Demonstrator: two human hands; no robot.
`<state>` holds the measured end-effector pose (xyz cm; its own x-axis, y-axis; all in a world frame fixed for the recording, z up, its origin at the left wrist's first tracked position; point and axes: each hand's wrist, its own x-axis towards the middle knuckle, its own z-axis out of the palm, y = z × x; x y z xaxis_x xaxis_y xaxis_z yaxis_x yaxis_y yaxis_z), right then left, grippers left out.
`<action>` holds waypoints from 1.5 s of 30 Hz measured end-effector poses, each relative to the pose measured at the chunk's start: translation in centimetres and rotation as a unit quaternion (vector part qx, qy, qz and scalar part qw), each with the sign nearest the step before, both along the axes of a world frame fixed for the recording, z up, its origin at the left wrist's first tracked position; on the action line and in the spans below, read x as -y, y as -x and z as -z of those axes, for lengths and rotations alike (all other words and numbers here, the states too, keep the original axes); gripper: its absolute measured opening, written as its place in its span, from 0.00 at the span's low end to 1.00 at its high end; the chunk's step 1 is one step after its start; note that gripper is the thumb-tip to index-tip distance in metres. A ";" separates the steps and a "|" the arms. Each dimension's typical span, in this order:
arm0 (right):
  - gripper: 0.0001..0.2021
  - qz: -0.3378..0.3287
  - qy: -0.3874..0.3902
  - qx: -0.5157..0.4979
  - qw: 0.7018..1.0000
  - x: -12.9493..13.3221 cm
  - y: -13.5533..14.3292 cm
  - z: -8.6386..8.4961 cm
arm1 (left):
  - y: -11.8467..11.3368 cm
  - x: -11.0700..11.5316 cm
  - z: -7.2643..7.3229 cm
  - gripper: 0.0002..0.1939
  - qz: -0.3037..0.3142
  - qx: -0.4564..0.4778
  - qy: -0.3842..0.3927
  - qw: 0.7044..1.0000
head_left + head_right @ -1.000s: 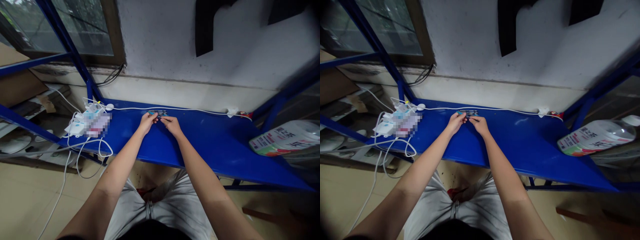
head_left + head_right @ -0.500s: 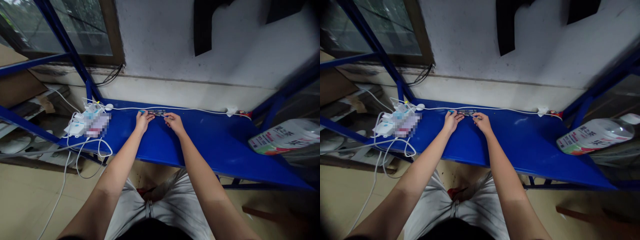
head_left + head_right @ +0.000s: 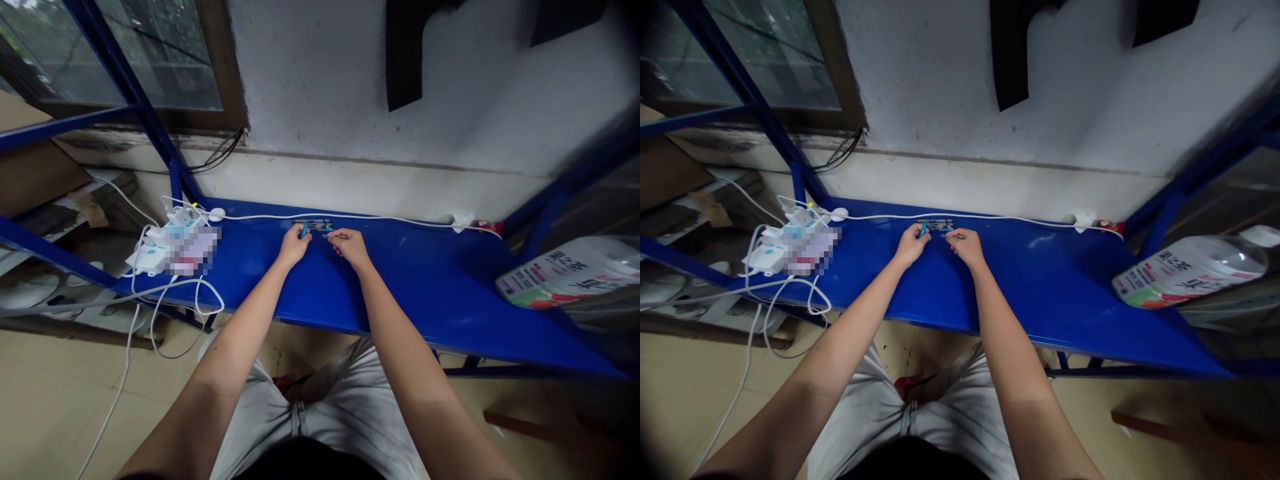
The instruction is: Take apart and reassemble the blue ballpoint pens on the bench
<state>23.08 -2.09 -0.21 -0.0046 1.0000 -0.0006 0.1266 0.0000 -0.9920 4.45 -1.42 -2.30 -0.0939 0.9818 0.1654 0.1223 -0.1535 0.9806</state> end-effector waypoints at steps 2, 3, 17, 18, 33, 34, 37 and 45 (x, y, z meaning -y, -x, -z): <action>0.11 -0.006 0.001 0.001 1.000 0.2 0.1 -0.2 | -0.1 -0.1 0.5 0.04 0.004 -0.075 -0.036 0.997; 0.11 -0.009 0.000 0.003 1.000 0.3 0.1 -0.3 | -0.1 -0.1 0.6 0.03 0.009 -0.090 -0.042 0.995; 0.12 -0.041 0.002 -0.006 0.999 0.6 0.2 -0.5 | -0.2 0.1 -0.3 0.06 0.092 -0.021 0.006 0.996; 0.12 -0.044 -0.001 -0.010 0.999 0.5 0.2 -0.4 | -0.2 0.2 -0.3 0.06 0.092 -0.022 0.009 0.996; 0.12 -0.027 -0.020 -0.036 0.999 0.3 0.3 -0.3 | -0.3 0.5 -0.8 0.05 0.091 -0.020 0.026 0.995; 0.12 -0.027 -0.019 -0.034 0.999 0.3 0.4 -0.3 | -0.3 0.5 -0.8 0.05 0.090 -0.023 0.027 0.995; 0.12 -0.026 -0.019 -0.025 0.999 0.3 0.3 -0.3 | -0.3 0.5 -0.7 0.05 0.091 -0.026 0.024 0.995; 0.12 -0.031 -0.027 -0.034 0.999 0.3 0.2 -0.3 | 0.0 0.3 -0.4 0.07 0.077 -0.036 0.018 0.996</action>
